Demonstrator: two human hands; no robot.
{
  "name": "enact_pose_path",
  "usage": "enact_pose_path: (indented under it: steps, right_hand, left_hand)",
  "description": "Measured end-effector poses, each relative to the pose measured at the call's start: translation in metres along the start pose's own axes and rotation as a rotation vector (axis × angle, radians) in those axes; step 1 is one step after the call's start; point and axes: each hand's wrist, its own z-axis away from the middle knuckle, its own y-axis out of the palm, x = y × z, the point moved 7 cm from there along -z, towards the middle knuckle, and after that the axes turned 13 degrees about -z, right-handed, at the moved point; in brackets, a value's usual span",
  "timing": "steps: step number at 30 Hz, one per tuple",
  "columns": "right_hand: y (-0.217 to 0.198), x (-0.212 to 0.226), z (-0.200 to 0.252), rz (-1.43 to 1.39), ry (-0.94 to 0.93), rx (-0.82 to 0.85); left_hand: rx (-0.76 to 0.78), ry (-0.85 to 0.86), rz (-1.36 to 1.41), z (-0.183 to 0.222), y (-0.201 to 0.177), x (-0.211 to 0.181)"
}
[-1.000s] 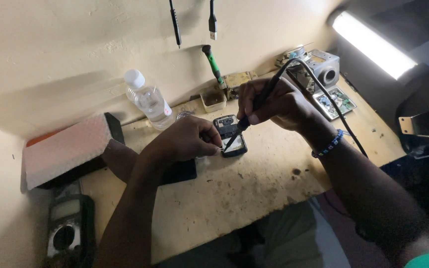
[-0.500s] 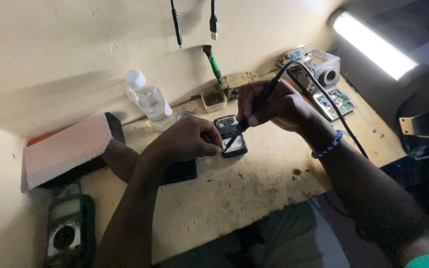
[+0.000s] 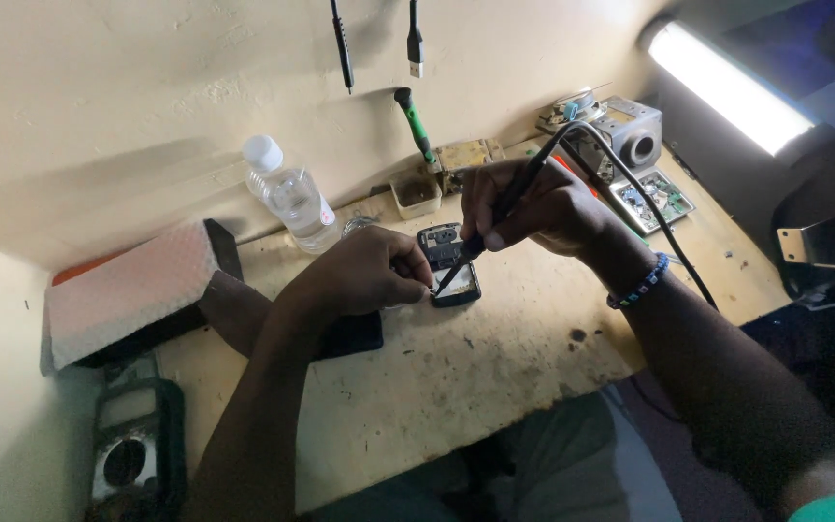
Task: Repairing a mobile phone by disassembling it, soldering components, and reassembling the device.
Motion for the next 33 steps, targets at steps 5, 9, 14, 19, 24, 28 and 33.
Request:
enact_pose_path:
  steps: [5,9,14,19,24,28,33]
  right_hand:
    - [0.006,0.005,-0.001,-0.021,0.004,0.028]
    - [0.009,0.008,-0.001,-0.003,-0.01,0.046]
    - [0.01,0.008,-0.001,0.001,-0.022,0.058]
    - [0.01,0.008,-0.002,0.015,-0.023,0.072]
    - [0.01,0.009,-0.001,-0.041,-0.029,0.06]
    - [0.01,0.011,-0.003,-0.031,-0.053,0.055]
    - [-0.001,0.013,-0.003,-0.021,-0.111,0.041]
  left_hand:
    - [0.009,0.014,0.013,0.006,-0.003,-0.006]
    - [0.001,0.035,0.017,0.0,0.0,-0.001]
    - [0.003,0.031,0.024,0.004,-0.003,-0.004]
    - [0.007,0.039,0.04,0.005,-0.002,-0.006]
    - [0.019,0.025,0.034,0.004,-0.002,-0.004]
    - [0.006,0.023,0.044,0.003,-0.002,-0.003]
    - [0.002,0.026,0.034,0.003,-0.002,-0.003]
